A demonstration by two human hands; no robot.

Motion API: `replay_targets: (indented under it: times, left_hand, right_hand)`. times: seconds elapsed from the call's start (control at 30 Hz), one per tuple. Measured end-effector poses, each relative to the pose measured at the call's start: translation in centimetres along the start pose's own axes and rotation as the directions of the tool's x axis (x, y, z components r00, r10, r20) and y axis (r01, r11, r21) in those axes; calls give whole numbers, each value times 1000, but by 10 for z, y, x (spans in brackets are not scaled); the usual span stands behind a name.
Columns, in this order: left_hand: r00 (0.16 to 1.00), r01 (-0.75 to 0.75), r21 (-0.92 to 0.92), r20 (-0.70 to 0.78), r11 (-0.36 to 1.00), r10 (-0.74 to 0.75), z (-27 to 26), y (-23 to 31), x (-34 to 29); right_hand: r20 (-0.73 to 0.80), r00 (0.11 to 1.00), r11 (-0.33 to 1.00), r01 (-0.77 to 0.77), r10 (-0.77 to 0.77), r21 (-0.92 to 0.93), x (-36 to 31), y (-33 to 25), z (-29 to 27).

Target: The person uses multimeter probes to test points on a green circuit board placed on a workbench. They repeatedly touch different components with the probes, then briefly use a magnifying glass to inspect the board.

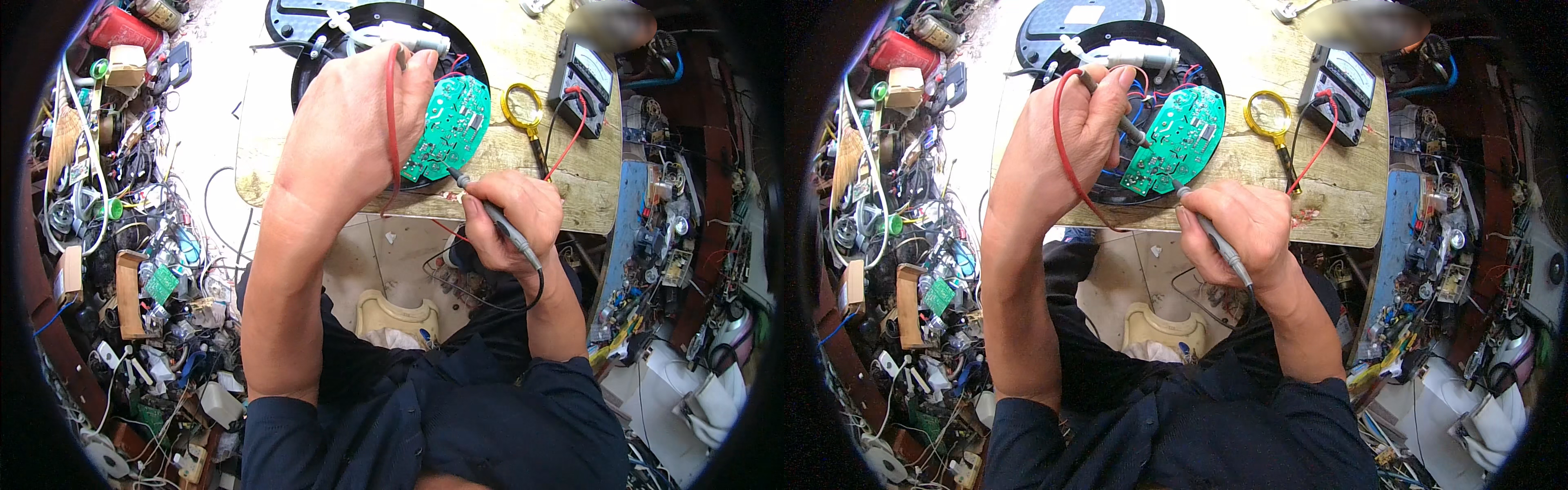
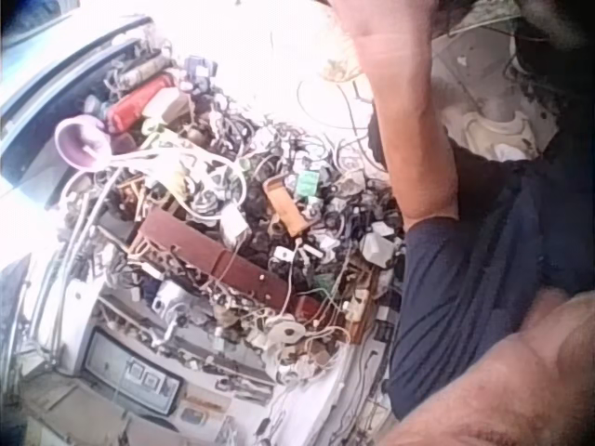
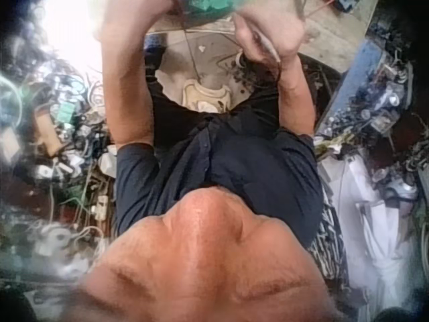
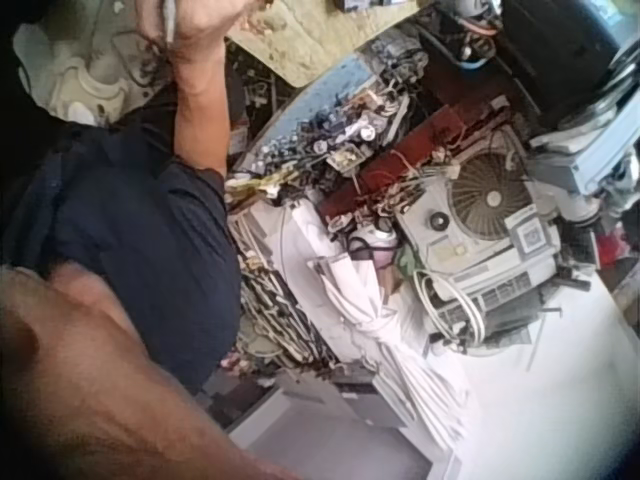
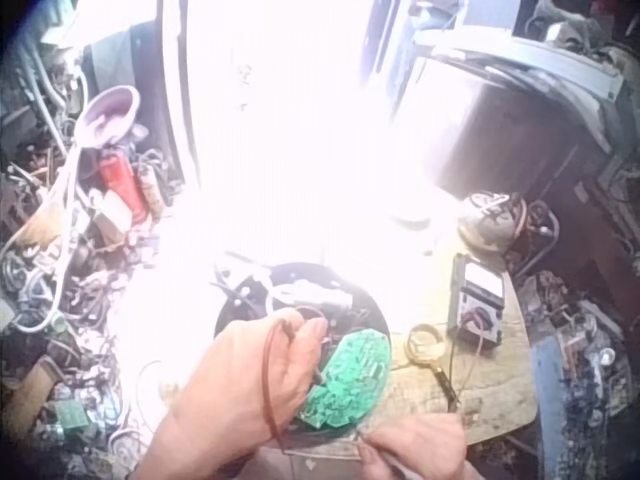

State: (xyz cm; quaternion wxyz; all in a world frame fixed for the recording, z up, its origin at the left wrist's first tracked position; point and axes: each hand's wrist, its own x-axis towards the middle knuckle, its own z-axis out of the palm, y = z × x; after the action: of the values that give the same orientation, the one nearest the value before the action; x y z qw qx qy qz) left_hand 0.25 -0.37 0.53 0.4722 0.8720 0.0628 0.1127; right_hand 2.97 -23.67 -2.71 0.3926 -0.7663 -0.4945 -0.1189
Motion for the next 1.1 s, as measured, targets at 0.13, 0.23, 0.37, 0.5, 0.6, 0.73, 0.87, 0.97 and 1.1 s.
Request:
replay_targets:
  times: [0.13, 0.23, 0.37, 0.5, 0.6, 0.73, 0.87, 0.97, 1.1]
  left_hand:
    - [1000, -14, 20, -2, 1000, 14, 1, -1, 0]
    - [1000, -6, 22, -9, 1000, 6, 1, -2, 0]
    - [1000, -1, 25, -11, 1000, 2, 1, -3, 0]
    - [1000, -19, 19, -24, 1000, 19, 3, -7, 0]
    - [1000, -5, 39, -29, 999, 6, 2, -5, 0]
    - [999, -6, 39, -33, 999, 8, 3, -4, 0]
    - [999, -18, 54, -46, 998, 20, 2, -4, 0]
    - [998, -16, 64, -52, 998, 20, 3, -5, 1]
    - [999, -17, 66, -47, 998, 20, 3, -6, 1]
  right_hand:
    - [6, 1000, 1000, 3, -3, 8, 0, -1, 0]
    - [-4, 1000, 1000, 12, -11, 20, 2, -2, 1]
    - [1, 1000, 1000, 3, -3, 25, 1, -3, 1]
    - [12, 1000, 1000, 1, -1, 27, 0, -3, 0]
    - [6, 1000, 999, 10, -11, 36, 1, -3, 2]
    - [11, 1000, 1000, 19, -19, 25, 0, -4, 1]
    - [15, 999, 999, 34, -34, 12, 2, -6, 1]
    - [23, 999, 999, 33, -33, 8, 2, -7, 1]
    - [26, 999, 999, 47, -47, -11, 2, -8, 1]
